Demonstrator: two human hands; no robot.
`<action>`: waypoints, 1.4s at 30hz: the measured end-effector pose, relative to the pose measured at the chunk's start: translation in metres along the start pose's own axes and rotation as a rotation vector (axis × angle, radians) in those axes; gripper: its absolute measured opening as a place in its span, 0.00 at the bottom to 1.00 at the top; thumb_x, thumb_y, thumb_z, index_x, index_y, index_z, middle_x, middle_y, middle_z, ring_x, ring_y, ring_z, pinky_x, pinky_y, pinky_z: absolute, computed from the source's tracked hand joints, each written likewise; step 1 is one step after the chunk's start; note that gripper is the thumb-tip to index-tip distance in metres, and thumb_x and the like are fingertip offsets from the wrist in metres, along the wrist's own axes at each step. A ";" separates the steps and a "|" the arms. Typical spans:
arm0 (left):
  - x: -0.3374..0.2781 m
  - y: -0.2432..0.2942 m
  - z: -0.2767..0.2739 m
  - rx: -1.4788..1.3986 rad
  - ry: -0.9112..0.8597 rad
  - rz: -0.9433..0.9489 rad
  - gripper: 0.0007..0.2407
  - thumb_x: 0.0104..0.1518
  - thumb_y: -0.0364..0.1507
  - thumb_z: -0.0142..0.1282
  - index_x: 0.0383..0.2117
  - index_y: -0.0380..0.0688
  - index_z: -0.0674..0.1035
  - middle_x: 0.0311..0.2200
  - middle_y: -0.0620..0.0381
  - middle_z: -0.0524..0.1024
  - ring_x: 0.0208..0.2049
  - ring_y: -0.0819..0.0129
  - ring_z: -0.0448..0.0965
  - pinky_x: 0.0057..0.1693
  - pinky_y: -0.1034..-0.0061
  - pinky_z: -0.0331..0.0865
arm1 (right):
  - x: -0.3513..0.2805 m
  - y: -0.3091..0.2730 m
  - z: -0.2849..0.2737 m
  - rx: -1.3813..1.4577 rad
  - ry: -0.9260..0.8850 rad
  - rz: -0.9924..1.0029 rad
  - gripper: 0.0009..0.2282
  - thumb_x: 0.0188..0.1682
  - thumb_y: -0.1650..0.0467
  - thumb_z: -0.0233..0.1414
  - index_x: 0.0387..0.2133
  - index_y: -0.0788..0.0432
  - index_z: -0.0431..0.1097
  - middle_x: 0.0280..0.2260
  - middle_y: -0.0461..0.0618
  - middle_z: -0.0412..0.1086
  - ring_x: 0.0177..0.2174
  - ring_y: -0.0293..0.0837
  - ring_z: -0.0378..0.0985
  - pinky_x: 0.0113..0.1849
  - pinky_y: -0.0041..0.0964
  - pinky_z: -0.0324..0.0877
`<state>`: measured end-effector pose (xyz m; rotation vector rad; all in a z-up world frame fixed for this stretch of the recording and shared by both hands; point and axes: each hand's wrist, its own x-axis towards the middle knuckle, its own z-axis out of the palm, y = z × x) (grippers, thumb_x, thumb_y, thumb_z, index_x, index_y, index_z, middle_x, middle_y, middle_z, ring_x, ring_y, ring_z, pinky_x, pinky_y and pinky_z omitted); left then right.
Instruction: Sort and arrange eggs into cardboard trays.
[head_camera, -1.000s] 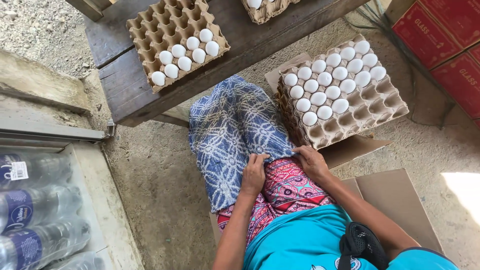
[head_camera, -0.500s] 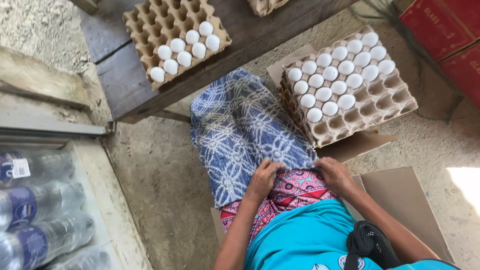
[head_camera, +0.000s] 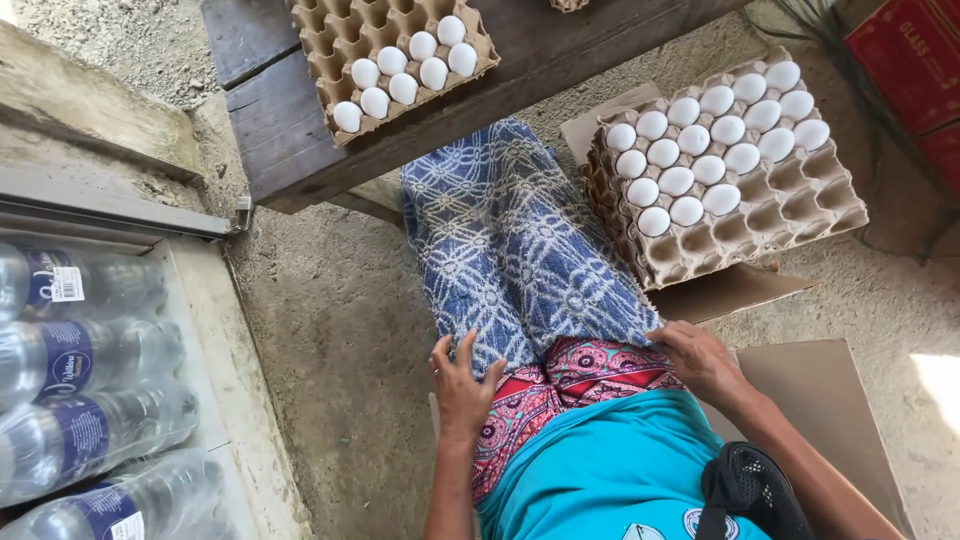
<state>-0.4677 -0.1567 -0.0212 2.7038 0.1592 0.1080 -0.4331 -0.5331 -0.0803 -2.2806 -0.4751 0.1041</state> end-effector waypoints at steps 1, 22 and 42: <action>-0.004 -0.008 0.001 0.000 -0.002 0.002 0.24 0.51 0.42 0.66 0.51 0.45 0.76 0.51 0.43 0.66 0.57 0.48 0.63 0.60 0.50 0.60 | -0.003 -0.002 -0.002 0.000 0.001 0.002 0.11 0.42 0.77 0.55 0.39 0.59 0.74 0.33 0.54 0.73 0.36 0.55 0.77 0.38 0.45 0.73; -0.012 -0.128 0.007 -0.623 -0.514 -0.277 0.07 0.56 0.27 0.62 0.30 0.33 0.81 0.27 0.56 0.77 0.29 0.73 0.75 0.38 0.76 0.71 | 0.004 0.018 -0.006 -0.221 -0.233 0.252 0.15 0.43 0.74 0.54 0.44 0.49 0.76 0.38 0.52 0.74 0.43 0.53 0.77 0.45 0.45 0.73; 0.103 -0.010 0.103 -1.335 -0.362 -0.247 0.07 0.65 0.25 0.55 0.46 0.40 0.80 0.35 0.59 0.78 0.38 0.75 0.77 0.48 0.81 0.73 | 0.116 0.052 -0.089 -0.320 0.391 0.322 0.21 0.46 0.73 0.60 0.55 0.58 0.70 0.48 0.62 0.71 0.48 0.62 0.70 0.51 0.53 0.67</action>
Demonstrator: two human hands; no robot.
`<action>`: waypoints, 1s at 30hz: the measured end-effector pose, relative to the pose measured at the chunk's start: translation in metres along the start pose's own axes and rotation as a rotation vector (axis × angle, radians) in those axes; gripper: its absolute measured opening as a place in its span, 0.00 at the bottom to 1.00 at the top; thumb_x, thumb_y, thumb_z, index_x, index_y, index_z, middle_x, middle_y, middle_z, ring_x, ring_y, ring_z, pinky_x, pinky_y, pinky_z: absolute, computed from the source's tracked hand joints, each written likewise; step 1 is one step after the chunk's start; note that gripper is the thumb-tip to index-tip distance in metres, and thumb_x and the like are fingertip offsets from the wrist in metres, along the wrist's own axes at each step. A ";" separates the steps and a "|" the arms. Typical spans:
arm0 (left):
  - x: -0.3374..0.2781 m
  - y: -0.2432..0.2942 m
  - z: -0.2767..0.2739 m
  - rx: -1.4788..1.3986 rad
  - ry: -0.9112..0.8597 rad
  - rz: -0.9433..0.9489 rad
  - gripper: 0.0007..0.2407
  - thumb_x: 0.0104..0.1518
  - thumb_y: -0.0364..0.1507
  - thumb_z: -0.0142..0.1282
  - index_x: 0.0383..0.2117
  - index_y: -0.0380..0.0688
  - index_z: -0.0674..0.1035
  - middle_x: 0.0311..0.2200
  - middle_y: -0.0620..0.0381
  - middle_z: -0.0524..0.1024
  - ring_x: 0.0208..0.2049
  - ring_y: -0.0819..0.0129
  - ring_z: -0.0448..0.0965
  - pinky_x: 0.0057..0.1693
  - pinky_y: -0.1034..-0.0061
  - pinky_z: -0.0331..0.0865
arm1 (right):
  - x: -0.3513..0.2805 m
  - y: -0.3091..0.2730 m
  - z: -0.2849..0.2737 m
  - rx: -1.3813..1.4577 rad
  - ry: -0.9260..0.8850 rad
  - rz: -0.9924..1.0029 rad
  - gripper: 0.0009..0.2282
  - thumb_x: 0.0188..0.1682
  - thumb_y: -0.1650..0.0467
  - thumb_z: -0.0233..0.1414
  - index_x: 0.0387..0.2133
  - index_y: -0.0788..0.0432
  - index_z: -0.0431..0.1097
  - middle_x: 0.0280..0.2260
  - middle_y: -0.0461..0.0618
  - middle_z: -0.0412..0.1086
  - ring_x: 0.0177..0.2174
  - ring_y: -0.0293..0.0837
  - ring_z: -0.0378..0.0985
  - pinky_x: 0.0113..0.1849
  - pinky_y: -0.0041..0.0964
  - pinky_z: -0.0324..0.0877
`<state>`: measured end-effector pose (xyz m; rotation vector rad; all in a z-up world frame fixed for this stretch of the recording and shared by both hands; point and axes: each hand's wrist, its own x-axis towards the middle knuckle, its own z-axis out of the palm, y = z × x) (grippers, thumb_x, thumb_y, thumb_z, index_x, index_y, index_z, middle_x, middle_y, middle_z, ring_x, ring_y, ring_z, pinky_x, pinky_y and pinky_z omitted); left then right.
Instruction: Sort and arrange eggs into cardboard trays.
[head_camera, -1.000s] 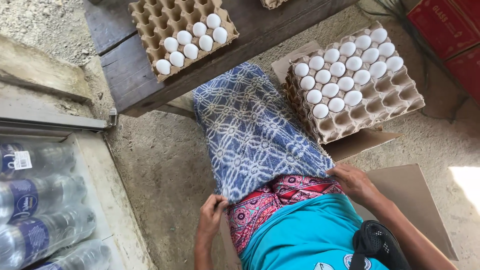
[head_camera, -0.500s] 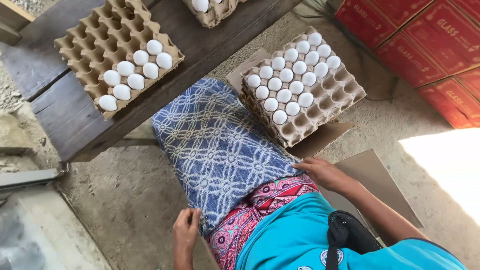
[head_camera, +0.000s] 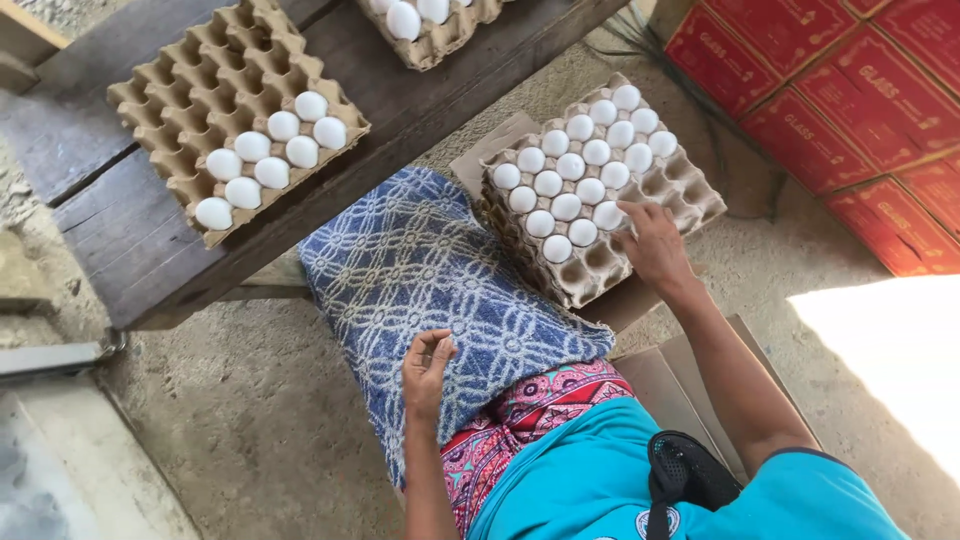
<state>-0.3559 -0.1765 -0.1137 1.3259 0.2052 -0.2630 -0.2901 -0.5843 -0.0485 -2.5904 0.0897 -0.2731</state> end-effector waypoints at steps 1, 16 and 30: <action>0.003 -0.022 -0.004 -0.003 0.028 0.004 0.07 0.65 0.25 0.55 0.46 0.40 0.80 0.35 0.59 0.78 0.38 0.75 0.77 0.48 0.81 0.73 | 0.001 0.010 0.007 0.010 -0.016 -0.021 0.21 0.46 0.73 0.60 0.55 0.58 0.70 0.48 0.62 0.71 0.48 0.62 0.70 0.51 0.53 0.67; 0.014 -0.075 -0.015 -0.421 0.165 -0.178 0.09 0.67 0.30 0.53 0.51 0.44 0.76 0.40 0.59 0.76 0.36 0.74 0.78 0.45 0.76 0.75 | 0.015 0.048 0.040 0.000 -0.128 -0.051 0.21 0.52 0.67 0.63 0.59 0.57 0.71 0.51 0.64 0.72 0.53 0.63 0.69 0.53 0.54 0.65; 0.010 -0.051 -0.014 -0.446 0.172 -0.220 0.09 0.67 0.29 0.51 0.51 0.44 0.75 0.40 0.57 0.76 0.38 0.72 0.78 0.47 0.75 0.76 | 0.003 0.076 0.049 0.128 0.107 0.070 0.15 0.56 0.71 0.65 0.53 0.61 0.73 0.52 0.55 0.69 0.49 0.46 0.74 0.51 0.40 0.74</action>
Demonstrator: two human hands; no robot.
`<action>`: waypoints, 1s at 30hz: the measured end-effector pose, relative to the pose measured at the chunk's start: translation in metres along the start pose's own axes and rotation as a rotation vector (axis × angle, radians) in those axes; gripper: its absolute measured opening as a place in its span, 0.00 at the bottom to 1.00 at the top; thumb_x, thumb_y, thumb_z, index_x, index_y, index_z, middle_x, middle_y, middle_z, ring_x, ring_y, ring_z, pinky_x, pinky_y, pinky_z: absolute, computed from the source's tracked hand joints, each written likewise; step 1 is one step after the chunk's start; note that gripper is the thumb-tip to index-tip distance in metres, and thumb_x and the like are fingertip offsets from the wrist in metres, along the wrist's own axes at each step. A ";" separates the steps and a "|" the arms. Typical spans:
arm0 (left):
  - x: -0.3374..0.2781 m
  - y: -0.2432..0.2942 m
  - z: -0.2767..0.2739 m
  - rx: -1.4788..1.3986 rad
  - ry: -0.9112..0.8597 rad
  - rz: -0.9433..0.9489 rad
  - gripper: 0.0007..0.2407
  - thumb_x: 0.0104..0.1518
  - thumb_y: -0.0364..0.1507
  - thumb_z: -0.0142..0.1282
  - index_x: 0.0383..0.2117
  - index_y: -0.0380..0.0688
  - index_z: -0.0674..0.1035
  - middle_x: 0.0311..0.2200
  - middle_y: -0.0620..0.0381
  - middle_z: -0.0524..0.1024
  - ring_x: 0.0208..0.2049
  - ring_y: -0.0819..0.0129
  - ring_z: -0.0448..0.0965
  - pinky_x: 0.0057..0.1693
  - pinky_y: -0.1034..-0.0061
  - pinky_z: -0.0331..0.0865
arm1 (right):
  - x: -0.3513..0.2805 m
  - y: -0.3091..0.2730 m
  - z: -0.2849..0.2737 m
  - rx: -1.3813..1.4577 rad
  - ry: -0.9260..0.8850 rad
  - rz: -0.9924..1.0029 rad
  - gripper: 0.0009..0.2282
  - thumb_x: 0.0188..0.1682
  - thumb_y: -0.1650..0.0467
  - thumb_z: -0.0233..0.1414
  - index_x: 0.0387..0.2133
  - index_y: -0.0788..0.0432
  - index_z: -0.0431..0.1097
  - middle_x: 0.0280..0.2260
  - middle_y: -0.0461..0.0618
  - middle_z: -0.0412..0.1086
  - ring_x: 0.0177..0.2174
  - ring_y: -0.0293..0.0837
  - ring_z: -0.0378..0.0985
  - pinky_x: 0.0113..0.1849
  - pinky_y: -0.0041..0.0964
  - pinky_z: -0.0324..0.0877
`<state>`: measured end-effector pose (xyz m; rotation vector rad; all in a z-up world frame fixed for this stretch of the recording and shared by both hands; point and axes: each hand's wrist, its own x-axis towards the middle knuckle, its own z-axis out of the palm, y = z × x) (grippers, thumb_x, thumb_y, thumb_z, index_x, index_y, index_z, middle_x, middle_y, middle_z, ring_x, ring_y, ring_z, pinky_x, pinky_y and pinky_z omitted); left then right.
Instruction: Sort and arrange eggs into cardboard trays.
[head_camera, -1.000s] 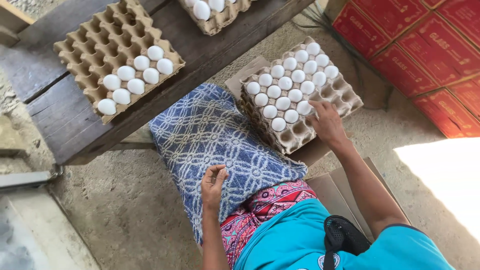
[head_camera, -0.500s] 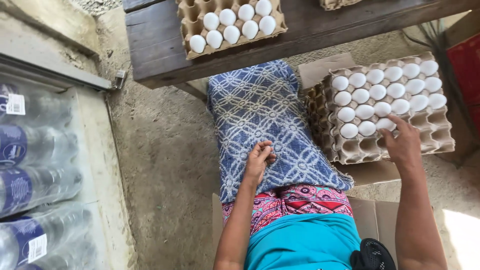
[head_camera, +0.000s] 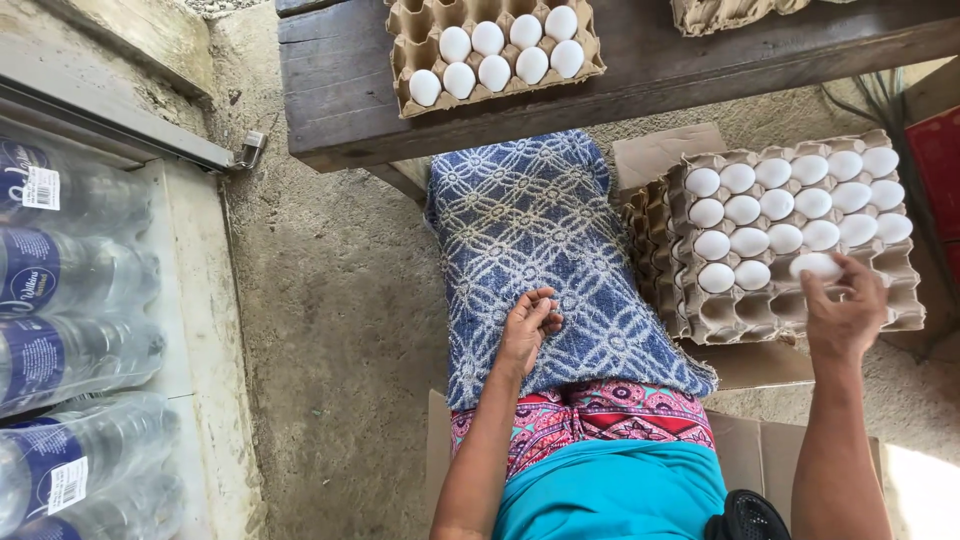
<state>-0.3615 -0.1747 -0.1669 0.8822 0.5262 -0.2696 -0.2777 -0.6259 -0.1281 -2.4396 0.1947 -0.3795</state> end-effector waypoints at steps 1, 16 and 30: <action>-0.001 0.002 0.001 0.000 -0.001 0.001 0.09 0.67 0.29 0.51 0.51 0.44 0.75 0.40 0.57 0.76 0.38 0.72 0.78 0.47 0.75 0.76 | 0.000 -0.001 -0.002 0.000 0.001 -0.001 0.15 0.56 0.71 0.65 0.53 0.61 0.73 0.52 0.55 0.69 0.49 0.46 0.74 0.51 0.40 0.74; 0.010 0.063 0.033 -0.028 -0.082 0.055 0.10 0.68 0.28 0.51 0.52 0.41 0.75 0.42 0.57 0.76 0.39 0.70 0.78 0.49 0.72 0.75 | 0.011 -0.214 0.079 0.806 -0.366 0.084 0.20 0.49 0.74 0.58 0.56 0.60 0.66 0.48 0.54 0.74 0.47 0.43 0.79 0.48 0.35 0.77; 0.067 0.079 0.003 -0.365 -0.115 0.085 0.15 0.68 0.31 0.51 0.60 0.46 0.72 0.52 0.52 0.76 0.48 0.68 0.79 0.53 0.72 0.77 | -0.010 -0.288 0.204 0.719 -0.626 -0.200 0.18 0.47 0.72 0.62 0.51 0.57 0.73 0.44 0.51 0.71 0.45 0.43 0.75 0.46 0.37 0.71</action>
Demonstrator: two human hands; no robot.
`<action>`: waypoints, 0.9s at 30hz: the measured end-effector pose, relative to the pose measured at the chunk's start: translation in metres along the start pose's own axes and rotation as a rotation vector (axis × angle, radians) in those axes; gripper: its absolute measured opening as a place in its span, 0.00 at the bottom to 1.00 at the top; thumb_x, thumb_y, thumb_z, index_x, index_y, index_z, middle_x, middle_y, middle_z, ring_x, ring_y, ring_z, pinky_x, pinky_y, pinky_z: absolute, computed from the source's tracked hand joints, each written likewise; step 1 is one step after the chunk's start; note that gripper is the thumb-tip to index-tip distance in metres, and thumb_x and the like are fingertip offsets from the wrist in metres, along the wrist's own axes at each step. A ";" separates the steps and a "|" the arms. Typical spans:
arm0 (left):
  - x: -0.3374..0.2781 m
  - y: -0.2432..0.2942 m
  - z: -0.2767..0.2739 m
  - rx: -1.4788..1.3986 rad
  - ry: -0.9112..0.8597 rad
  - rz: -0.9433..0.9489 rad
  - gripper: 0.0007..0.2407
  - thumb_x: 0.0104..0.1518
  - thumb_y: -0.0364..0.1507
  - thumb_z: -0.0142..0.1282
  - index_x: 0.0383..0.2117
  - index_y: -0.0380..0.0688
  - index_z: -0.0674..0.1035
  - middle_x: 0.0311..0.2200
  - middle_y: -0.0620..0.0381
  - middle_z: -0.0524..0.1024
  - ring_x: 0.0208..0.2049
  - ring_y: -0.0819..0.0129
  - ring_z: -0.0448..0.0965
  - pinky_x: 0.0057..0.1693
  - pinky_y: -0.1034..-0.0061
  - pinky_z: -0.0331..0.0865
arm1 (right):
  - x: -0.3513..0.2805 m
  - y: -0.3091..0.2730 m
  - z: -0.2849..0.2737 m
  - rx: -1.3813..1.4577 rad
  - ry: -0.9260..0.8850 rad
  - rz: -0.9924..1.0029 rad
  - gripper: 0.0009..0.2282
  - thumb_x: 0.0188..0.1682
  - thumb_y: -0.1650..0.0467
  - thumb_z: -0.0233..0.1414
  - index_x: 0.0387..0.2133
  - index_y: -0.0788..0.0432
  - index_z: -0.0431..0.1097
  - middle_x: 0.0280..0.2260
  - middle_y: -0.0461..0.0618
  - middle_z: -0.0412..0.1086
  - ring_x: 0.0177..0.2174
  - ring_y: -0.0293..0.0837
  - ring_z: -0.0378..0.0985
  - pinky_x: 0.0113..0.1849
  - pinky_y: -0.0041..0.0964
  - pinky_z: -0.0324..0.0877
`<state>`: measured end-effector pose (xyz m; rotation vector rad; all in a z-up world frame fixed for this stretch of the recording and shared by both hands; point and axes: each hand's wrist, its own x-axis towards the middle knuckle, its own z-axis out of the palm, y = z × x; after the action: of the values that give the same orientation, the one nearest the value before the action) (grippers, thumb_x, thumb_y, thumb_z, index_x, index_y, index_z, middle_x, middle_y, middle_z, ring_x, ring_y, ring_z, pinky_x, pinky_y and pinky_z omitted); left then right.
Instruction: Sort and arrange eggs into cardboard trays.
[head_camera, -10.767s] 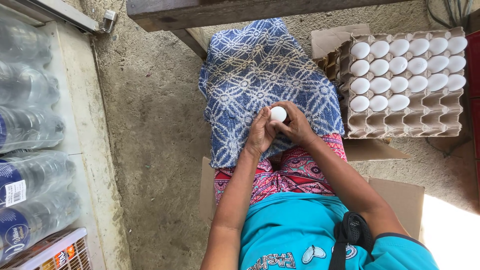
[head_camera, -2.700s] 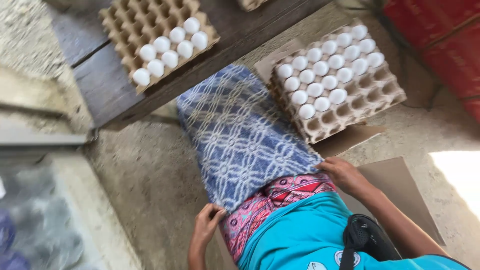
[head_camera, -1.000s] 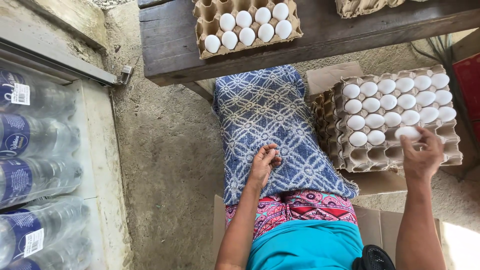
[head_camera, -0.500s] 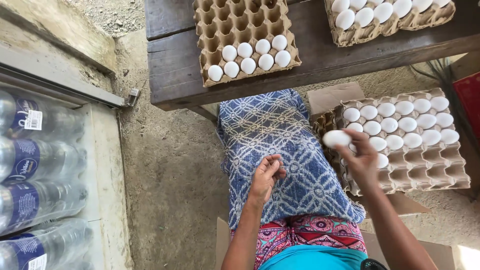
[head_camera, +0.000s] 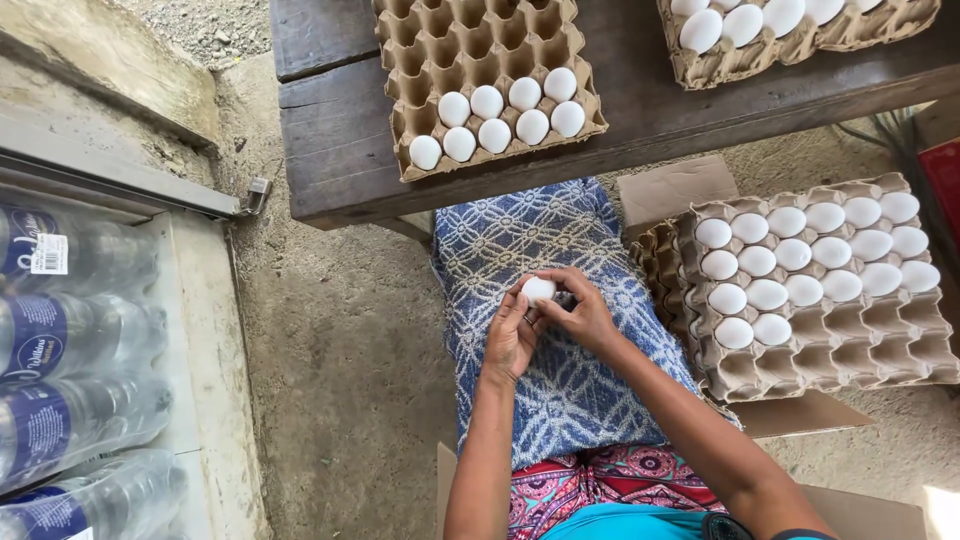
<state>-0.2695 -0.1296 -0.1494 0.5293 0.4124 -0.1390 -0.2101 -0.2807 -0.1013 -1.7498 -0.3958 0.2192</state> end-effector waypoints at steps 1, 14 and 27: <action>0.002 -0.002 0.000 -0.005 0.004 0.001 0.15 0.68 0.31 0.51 0.60 0.46 0.72 0.52 0.52 0.76 0.48 0.68 0.79 0.53 0.72 0.77 | 0.000 0.004 -0.001 -0.002 -0.006 0.003 0.18 0.47 0.72 0.62 0.51 0.57 0.73 0.44 0.51 0.71 0.45 0.43 0.75 0.46 0.37 0.71; 0.006 -0.009 -0.012 -0.037 0.063 0.014 0.09 0.65 0.31 0.56 0.46 0.45 0.72 0.46 0.52 0.77 0.46 0.68 0.80 0.51 0.76 0.78 | -0.002 -0.012 0.014 -0.181 -0.137 -0.016 0.36 0.43 0.75 0.61 0.66 0.52 0.54 0.58 0.59 0.61 0.51 0.53 0.75 0.47 0.41 0.76; 0.001 -0.006 -0.009 -0.075 0.033 0.048 0.08 0.67 0.30 0.55 0.48 0.47 0.73 0.44 0.58 0.76 0.41 0.74 0.76 0.42 0.83 0.75 | -0.008 -0.003 0.015 -0.260 -0.150 -0.155 0.32 0.47 0.76 0.60 0.66 0.53 0.56 0.65 0.62 0.57 0.62 0.62 0.63 0.58 0.49 0.68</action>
<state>-0.2728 -0.1298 -0.1594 0.4677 0.4350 -0.0687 -0.2230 -0.2696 -0.1018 -1.9528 -0.6922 0.1942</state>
